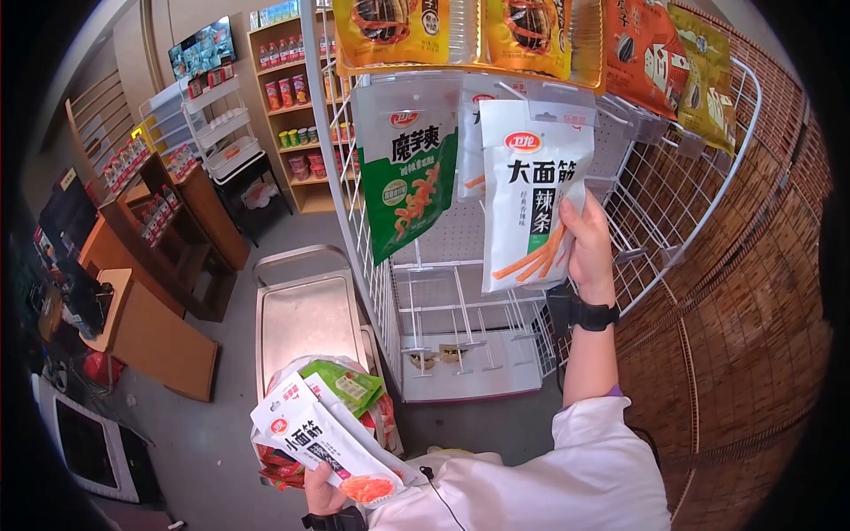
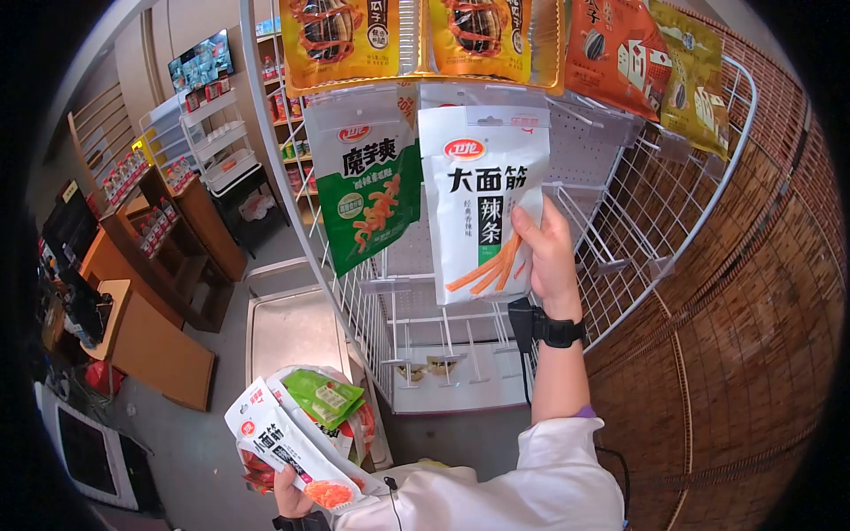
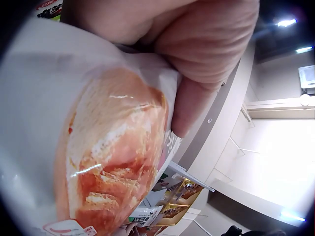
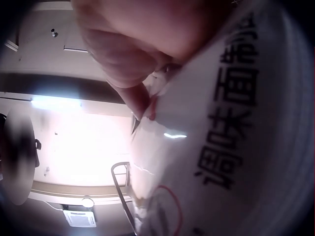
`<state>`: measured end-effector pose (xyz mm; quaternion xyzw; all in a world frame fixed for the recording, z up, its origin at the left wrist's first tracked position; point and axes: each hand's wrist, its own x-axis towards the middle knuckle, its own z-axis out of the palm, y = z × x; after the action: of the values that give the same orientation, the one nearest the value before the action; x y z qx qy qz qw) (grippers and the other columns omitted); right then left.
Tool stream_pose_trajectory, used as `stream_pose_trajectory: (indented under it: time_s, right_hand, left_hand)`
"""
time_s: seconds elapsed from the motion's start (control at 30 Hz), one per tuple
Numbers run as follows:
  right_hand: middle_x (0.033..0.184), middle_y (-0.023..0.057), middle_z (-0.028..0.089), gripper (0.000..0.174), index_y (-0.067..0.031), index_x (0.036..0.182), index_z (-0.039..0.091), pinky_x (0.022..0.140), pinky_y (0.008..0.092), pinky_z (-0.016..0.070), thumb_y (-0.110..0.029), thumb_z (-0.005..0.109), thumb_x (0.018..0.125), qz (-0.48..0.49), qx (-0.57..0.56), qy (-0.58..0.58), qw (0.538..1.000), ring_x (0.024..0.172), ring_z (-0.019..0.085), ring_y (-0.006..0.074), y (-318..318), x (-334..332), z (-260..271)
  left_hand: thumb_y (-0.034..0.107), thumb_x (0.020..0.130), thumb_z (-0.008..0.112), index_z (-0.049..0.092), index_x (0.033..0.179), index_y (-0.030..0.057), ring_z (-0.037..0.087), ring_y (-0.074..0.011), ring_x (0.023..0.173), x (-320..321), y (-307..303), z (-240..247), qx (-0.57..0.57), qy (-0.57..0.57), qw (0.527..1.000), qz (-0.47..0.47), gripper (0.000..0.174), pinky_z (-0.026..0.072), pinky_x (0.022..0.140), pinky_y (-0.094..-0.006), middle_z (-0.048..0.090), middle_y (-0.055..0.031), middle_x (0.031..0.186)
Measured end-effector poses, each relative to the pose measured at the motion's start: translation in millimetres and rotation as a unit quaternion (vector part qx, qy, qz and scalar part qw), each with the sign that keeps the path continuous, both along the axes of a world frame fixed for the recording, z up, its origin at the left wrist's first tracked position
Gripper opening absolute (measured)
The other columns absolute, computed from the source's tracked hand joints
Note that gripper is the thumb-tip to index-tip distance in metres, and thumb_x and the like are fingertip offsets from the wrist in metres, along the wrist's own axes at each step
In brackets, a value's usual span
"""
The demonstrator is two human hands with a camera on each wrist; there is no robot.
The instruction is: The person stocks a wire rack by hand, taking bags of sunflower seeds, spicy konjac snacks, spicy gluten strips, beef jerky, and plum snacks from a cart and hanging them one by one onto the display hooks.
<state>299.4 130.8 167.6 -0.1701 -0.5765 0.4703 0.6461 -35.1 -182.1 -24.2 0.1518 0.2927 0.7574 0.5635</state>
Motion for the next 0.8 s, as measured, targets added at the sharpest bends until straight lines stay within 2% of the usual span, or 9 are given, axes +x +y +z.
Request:
stream_pose_trajectory:
  time_s: [0.07,0.53,0.67,0.8]
  right_hand:
    - [0.111,0.0066,0.058,0.031,0.0008,0.117,0.05,0.089,0.0277,0.0405,-0.014,0.054,0.09,-0.014,-0.006,0.03,0.999,0.1,0.054,0.013,1,-3,2]
    - [0.106,0.0054,0.06,0.027,0.0001,0.111,0.053,0.085,0.0267,0.0428,-0.015,0.055,0.09,0.01,-0.04,0.032,0.999,0.096,0.056,0.012,46,-8,2]
    - [0.105,0.0053,0.06,0.027,0.0009,0.111,0.054,0.084,0.0264,0.0422,-0.017,0.055,0.09,-0.011,-0.03,0.006,0.999,0.094,0.055,0.0116,78,-12,7]
    - [0.108,0.0065,0.059,0.031,0.0015,0.114,0.052,0.086,0.0269,0.0414,-0.019,0.053,0.091,-0.108,-0.025,-0.106,0.988,0.097,0.054,0.0133,91,-12,6]
  left_hand:
    - [0.01,0.078,0.065,0.04,0.126,0.0006,0.055,-0.0278,0.107,-1,-1,0,-0.004,-0.002,1.0,-0.003,0.055,0.0435,0.093,-0.0435,0.055,-0.0121,0.12]
    - [0.008,0.076,0.066,0.041,0.125,0.0005,0.057,-0.027,0.103,3,-2,5,-0.018,0.014,1.0,0.001,0.056,0.0451,0.092,-0.042,0.056,-0.0121,0.116]
    - [0.008,0.076,0.067,0.041,0.125,0.0004,0.058,-0.0268,0.103,3,-2,8,-0.017,0.014,1.0,0.001,0.056,0.0454,0.091,-0.0414,0.057,-0.0118,0.116]
    - [0.007,0.076,0.067,0.041,0.124,0.0001,0.058,-0.0268,0.103,0,-6,0,-0.024,0.019,1.0,0.006,0.055,0.0454,0.091,-0.0414,0.057,-0.0118,0.115]
